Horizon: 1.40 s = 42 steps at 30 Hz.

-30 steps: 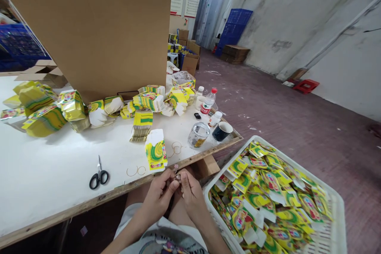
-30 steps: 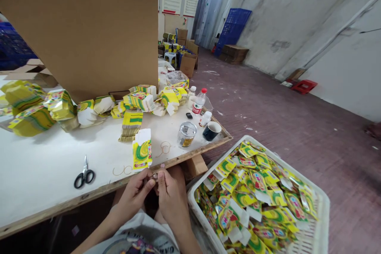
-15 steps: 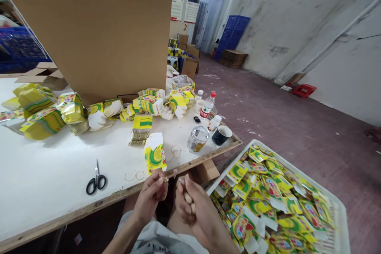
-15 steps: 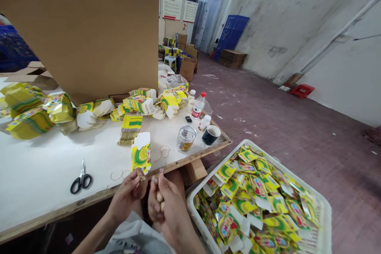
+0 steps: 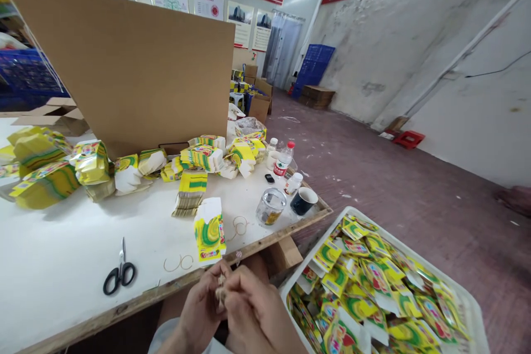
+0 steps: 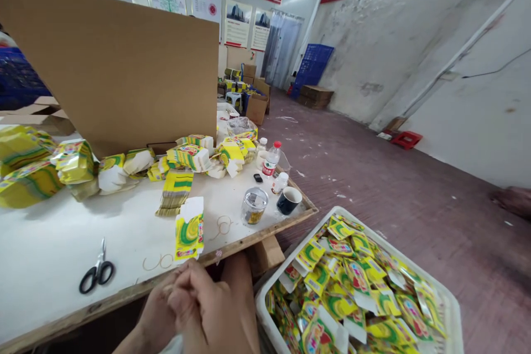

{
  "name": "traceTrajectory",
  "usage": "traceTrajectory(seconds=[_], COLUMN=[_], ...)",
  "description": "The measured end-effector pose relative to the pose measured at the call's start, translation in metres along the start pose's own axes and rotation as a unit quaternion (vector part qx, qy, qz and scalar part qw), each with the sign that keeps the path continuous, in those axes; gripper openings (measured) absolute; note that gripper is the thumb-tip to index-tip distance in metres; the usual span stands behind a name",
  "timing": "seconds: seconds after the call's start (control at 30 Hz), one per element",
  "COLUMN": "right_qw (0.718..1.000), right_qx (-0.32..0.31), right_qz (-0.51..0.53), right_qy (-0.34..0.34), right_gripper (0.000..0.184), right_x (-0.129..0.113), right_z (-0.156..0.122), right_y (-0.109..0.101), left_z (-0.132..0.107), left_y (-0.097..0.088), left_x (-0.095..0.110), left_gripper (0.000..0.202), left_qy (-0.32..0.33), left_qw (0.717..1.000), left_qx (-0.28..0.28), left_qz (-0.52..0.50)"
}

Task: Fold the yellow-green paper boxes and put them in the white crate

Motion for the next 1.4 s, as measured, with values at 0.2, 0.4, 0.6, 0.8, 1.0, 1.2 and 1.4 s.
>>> traceTrajectory(seconds=[0.2, 0.4, 0.6, 0.8, 1.0, 1.2, 1.4], right_qw=[0.945, 0.954, 0.961, 0.898, 0.905, 0.901, 0.883], right_qx=[0.022, 0.059, 0.186, 0.282, 0.271, 0.220, 0.152], right_qz=[-0.327, -0.293, 0.187, 0.300, 0.290, 0.328, 0.389], right_qy=[0.017, 0.011, 0.081, 0.153, 0.155, 0.180, 0.215], right_gripper=[0.025, 0.013, 0.051, 0.066, 0.065, 0.065, 0.061], right_x=[0.073, 0.090, 0.132, 0.150, 0.149, 0.151, 0.153], right_z=[0.013, 0.009, 0.016, 0.014, 0.014, 0.012, 0.013], right_y=[-0.006, -0.011, -0.018, -0.022, -0.021, -0.016, -0.007], left_z=[0.011, 0.018, 0.017, 0.006, 0.005, 0.005, 0.005], left_y=[-0.011, -0.017, -0.017, 0.013, 0.023, 0.021, 0.019], left_x=[-0.019, -0.024, -0.021, 0.014, 0.019, 0.019, 0.021], left_gripper=[0.017, 0.025, 0.049, 0.026, 0.016, 0.022, 0.018], left_qy=[-0.077, -0.101, -0.055, 0.161, 0.137, 0.130, 0.113], left_qw=[0.995, 0.989, 0.983, 0.857, 0.788, 0.807, 0.821], left_qx=[0.068, 0.104, 0.123, 0.061, 0.041, 0.004, -0.002], left_qz=[-0.018, -0.009, 0.126, 0.485, 0.598, 0.576, 0.559])
Point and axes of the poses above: each hand's wrist, its own z-axis towards the middle knuckle, its own y-axis out of the palm, x = y × z, the point moved 6 cm from there along z, towards the middle knuckle, and after that the axes turned 6 degrees about -y, right-handed, at the moved point
